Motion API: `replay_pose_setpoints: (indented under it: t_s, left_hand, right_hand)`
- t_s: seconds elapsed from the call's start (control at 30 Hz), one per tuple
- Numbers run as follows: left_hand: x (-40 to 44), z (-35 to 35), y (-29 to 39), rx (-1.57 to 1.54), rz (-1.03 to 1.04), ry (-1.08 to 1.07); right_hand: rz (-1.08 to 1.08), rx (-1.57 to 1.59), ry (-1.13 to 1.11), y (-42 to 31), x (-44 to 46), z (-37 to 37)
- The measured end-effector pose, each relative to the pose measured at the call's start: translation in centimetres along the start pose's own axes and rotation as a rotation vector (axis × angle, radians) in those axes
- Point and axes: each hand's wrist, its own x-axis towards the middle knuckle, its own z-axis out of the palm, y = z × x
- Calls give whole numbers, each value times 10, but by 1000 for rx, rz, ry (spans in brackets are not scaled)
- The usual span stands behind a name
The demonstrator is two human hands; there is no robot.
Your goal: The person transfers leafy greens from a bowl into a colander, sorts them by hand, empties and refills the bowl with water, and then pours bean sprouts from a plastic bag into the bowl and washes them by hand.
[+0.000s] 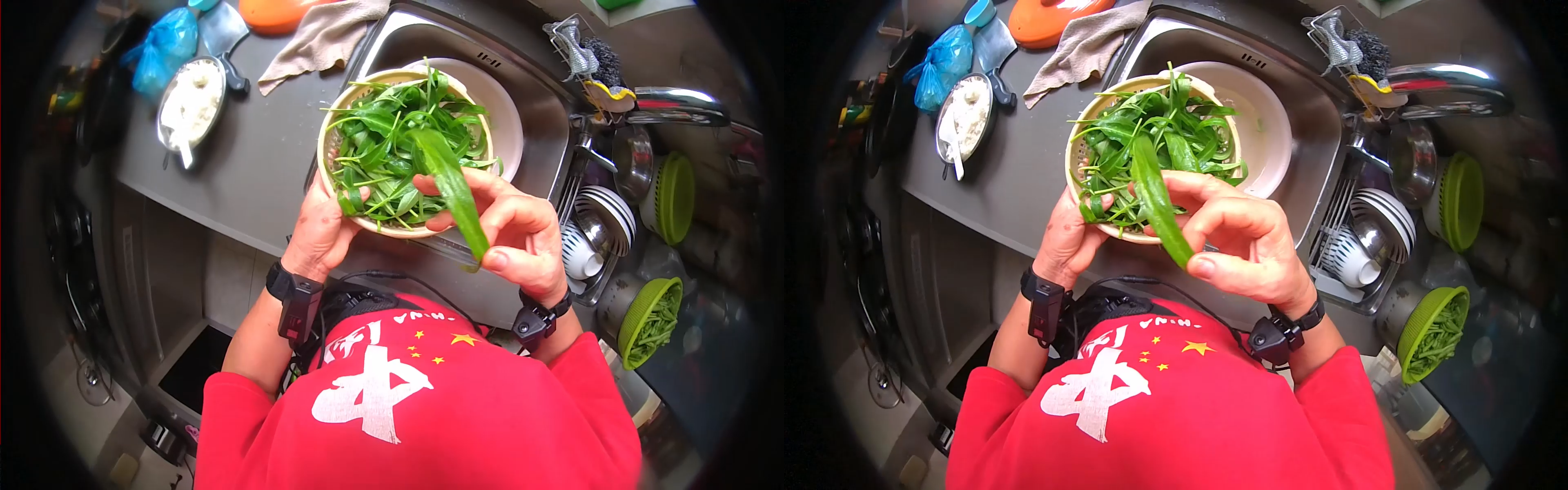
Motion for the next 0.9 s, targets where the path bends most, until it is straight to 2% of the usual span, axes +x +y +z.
replay_pose_setpoints:
  t_s: [0.17,0.27,0.5,0.63,0.73,0.8,0.9]
  left_hand:
    - [0,-2,2,10,-17,-21]
    - [1,-6,2,19,-30,-45]
    - [0,-9,4,92,-114,-140]
    - [0,-7,7,122,-166,-222]
    - [1,-5,7,133,-233,-247]
    - [2,-8,8,132,-261,-251]
    - [3,-5,3,110,-267,-286]
  right_hand:
    - [-28,69,79,-17,-15,1]
    - [-107,-54,108,-34,-44,-10]
    - [-179,-180,468,-63,-139,10]
    - [-112,-275,670,-65,-192,31]
    - [77,-233,746,-68,-245,43]
    - [146,-209,835,-66,-278,54]
    - [243,-109,851,-65,-332,58]
